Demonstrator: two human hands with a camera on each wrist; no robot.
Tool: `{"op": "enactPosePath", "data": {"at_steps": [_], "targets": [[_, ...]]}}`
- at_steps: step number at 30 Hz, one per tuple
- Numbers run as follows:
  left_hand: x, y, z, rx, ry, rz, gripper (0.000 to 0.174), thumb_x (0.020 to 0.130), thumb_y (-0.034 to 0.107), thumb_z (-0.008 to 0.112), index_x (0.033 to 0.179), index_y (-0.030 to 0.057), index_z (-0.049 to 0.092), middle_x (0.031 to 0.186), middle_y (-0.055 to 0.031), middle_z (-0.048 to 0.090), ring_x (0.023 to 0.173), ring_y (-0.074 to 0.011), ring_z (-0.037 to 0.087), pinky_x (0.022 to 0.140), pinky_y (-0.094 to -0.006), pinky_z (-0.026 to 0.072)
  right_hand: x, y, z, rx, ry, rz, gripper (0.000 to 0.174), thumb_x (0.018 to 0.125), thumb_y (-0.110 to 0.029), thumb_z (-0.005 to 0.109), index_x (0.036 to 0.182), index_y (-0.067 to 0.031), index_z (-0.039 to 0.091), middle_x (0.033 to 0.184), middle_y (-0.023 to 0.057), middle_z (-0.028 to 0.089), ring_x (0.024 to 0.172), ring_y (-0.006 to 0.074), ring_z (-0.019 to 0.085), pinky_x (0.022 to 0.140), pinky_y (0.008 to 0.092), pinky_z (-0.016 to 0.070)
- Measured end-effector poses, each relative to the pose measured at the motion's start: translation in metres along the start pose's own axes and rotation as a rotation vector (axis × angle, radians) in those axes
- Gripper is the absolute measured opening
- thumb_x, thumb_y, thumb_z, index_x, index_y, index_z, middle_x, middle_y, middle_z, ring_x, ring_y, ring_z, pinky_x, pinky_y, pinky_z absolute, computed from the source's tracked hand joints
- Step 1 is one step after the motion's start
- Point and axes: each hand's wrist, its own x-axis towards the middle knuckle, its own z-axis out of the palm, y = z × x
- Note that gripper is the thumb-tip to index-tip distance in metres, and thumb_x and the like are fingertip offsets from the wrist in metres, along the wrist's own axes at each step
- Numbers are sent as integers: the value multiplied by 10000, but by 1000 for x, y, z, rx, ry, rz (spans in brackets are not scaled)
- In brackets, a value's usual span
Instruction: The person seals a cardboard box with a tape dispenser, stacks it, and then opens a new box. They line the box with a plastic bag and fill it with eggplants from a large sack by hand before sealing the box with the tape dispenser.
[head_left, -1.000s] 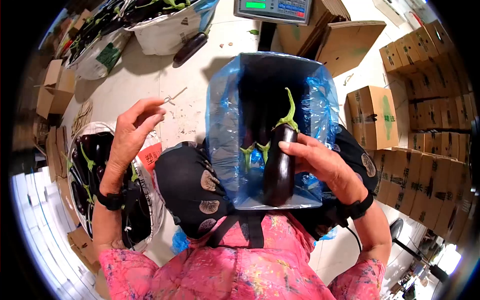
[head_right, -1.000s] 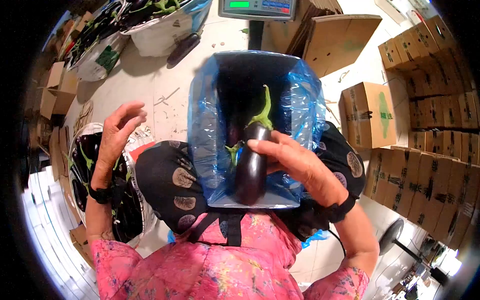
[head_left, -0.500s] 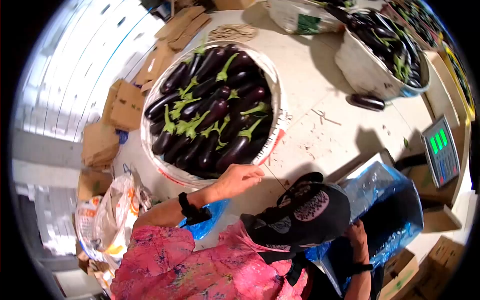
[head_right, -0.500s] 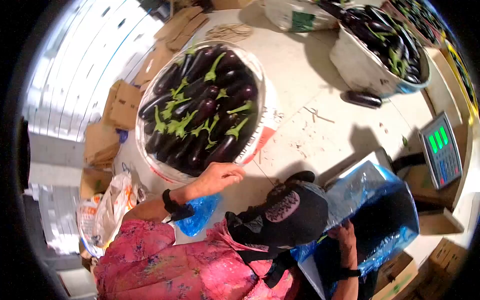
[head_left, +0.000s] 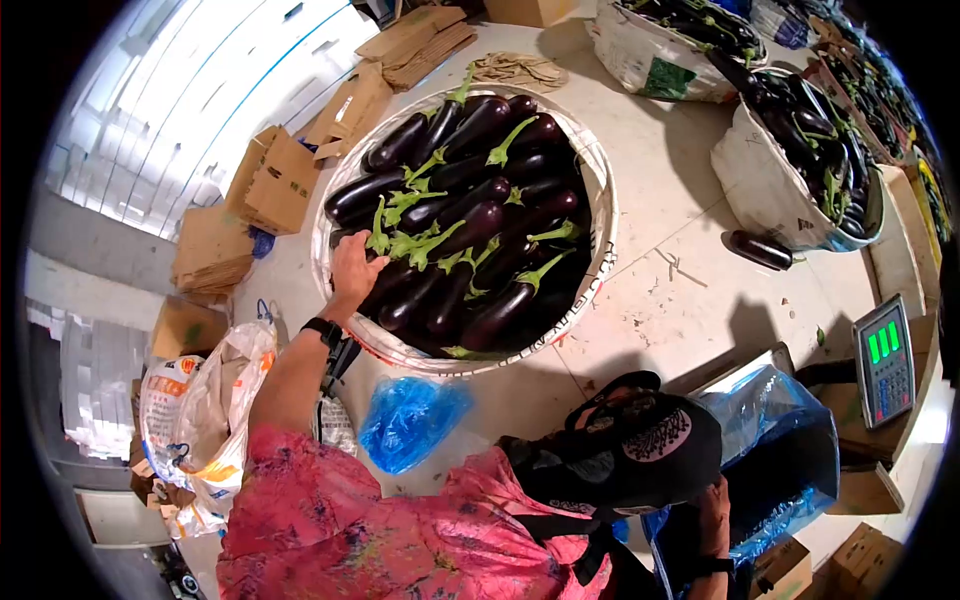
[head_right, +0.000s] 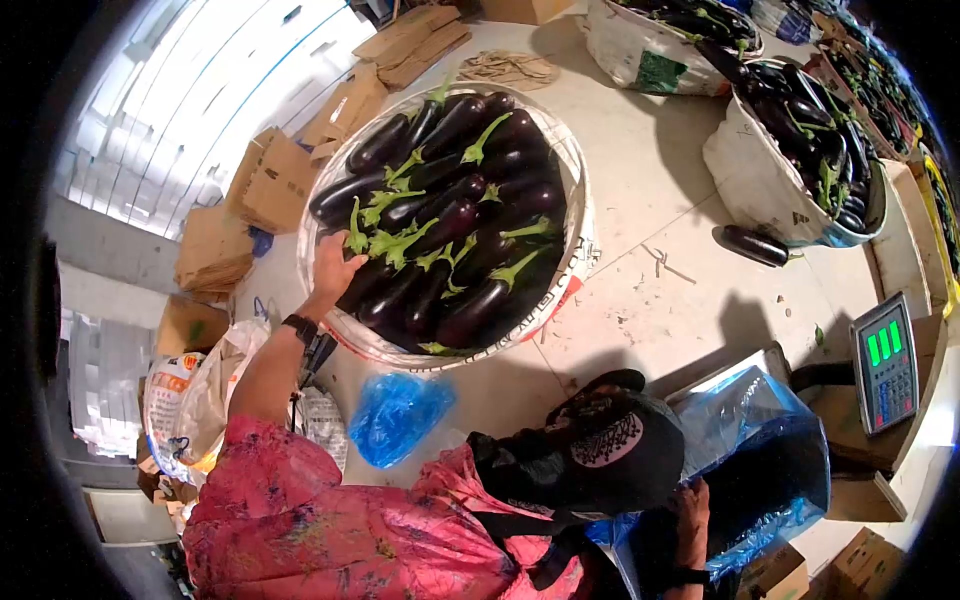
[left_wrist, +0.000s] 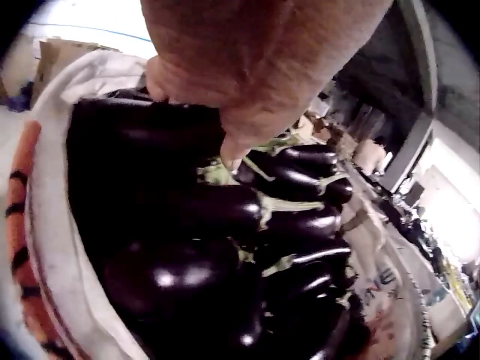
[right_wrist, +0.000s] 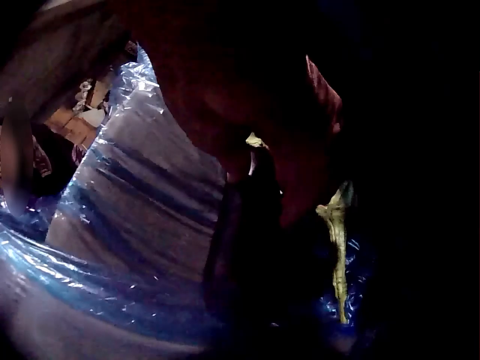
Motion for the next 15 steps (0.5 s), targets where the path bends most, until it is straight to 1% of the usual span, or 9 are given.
{"op": "enactPosePath", "data": {"at_steps": [1,4,6,8,9,12,13,14,15], "targets": [[5,-3,2,7,-80,-33,574,739,177,792,1251,40,573,1155,-181,578,1085,-404,540,973,-451,441,0,-2,2,-22,14,17,547,943,-310,621,1371,-12,459,1229,114,604,1009,222,623,831,334,534],[19,0,-6,-188,-42,42,561,753,180,788,1260,51,584,1126,-172,595,1043,-388,576,944,-437,465,3,-3,7,-48,43,28,515,943,-297,616,1344,-6,475,1160,110,624,958,215,629,797,324,538],[36,22,-30,-687,-153,-7,524,854,178,729,1312,-8,555,1104,-105,629,1099,-223,594,984,-339,456,1,1,8,-14,55,-11,494,945,-296,613,1321,-3,483,1097,106,636,913,205,634,773,317,540],[49,66,-74,-884,-263,-164,479,909,186,674,1318,-31,549,1180,-86,624,1144,-173,563,1022,-307,423,5,9,3,-16,19,-63,412,943,-233,592,1281,-16,501,1045,94,643,843,208,657,689,316,548],[55,71,-72,-1034,-218,-186,440,957,221,603,1334,-1,553,1276,-110,613,1190,-198,561,1059,-336,402,9,12,0,-15,2,-93,372,943,-202,581,1262,-23,510,1019,88,646,808,210,669,647,315,552],[76,81,-60,-1748,-333,-344,428,990,246,532,1340,1,548,1314,-147,606,1234,-239,557,1099,-395,387,15,24,-7,-9,52,-25,288,945,-175,583,1188,-28,533,1030,100,650,813,207,678,642,299,549],[79,104,-62,-1911,-385,-342,441,1005,267,477,1337,-18,535,1328,-175,600,1246,-289,555,1106,-457,391,7,14,-4,-81,-15,-51,423,993,-235,584,1326,-6,460,1027,84,642,848,185,648,737,293,545],[81,116,-56,-2099,-388,-428,511,1002,267,456,1383,-73,453,1363,-226,553,1270,-354,518,1138,-484,358,7,9,-2,-107,-13,-34,428,991,-228,585,1332,-6,455,1030,84,642,851,184,649,731,291,546],[83,130,-51,-2185,-428,-404,520,1002,276,454,1386,-74,451,1357,-227,556,1261,-357,526,1131,-490,365,7,6,0,-134,-16,-16,433,989,-221,586,1339,-6,450,1032,85,641,854,183,651,726,289,548]]}}
